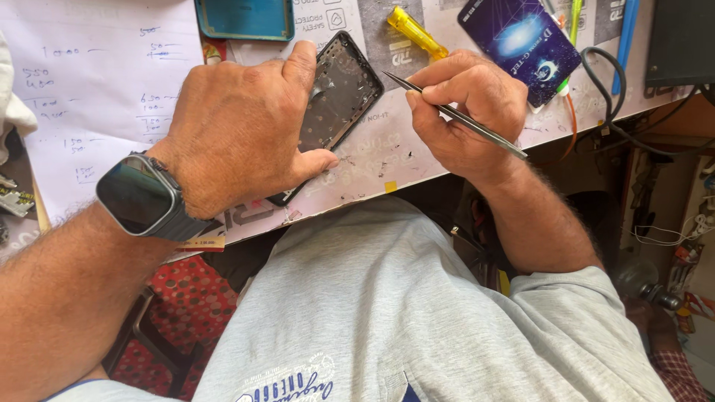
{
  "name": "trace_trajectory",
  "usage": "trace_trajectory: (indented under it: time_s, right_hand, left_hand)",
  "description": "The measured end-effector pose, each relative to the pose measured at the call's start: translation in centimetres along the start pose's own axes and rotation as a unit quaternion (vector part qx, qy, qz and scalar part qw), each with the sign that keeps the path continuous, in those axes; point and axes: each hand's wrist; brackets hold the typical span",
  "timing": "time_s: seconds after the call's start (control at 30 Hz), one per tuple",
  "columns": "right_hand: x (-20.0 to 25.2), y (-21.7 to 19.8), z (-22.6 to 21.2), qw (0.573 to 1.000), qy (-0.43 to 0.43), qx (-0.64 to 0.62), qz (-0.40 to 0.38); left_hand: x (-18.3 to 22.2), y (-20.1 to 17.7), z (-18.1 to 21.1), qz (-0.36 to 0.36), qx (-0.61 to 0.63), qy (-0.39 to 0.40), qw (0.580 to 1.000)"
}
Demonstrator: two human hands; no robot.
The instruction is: The person is repairing a smartphone by using a yellow screwdriver and tweezers to remove adhesive and small components from the phone's frame. They work on the edges and corners of the device, occasionally switching between tools to carefully pry and clean the area.
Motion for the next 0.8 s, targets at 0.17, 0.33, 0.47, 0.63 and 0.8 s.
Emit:
trace_trajectory:
  time_s: [0.17,0.33,0.47,0.63,0.8]
  right_hand:
    - [0.6,-1.2,0.0,0.998,0.020,-0.010,-0.061]
    - [-0.2,-1.1,0.2,0.999,-0.003,-0.004,-0.039]
    - [-0.4,-0.5,0.4,0.998,-0.021,0.026,-0.053]
    - [-0.4,-0.3,0.8,0.998,-0.008,-0.009,-0.056]
    - [0.6,0.0,1.6,0.996,0.036,-0.063,-0.045]
  left_hand:
    - [-0.1,-0.1,0.1,-0.048,-0.004,-0.023,0.999]
    - [0.0,-0.3,0.4,-0.036,-0.035,-0.009,0.999]
    - [0.0,-0.2,0.4,-0.049,-0.035,-0.016,0.998]
    - [0.3,0.0,0.3,-0.006,-0.053,0.011,0.999]
    - [0.3,0.3,0.3,-0.027,-0.058,-0.001,0.998]
Point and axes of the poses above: each hand's wrist, its own x-axis away from the middle knuckle, its own y-axis out of the palm, z = x × y, and after that the axes turned 7 degrees about y, right-handed
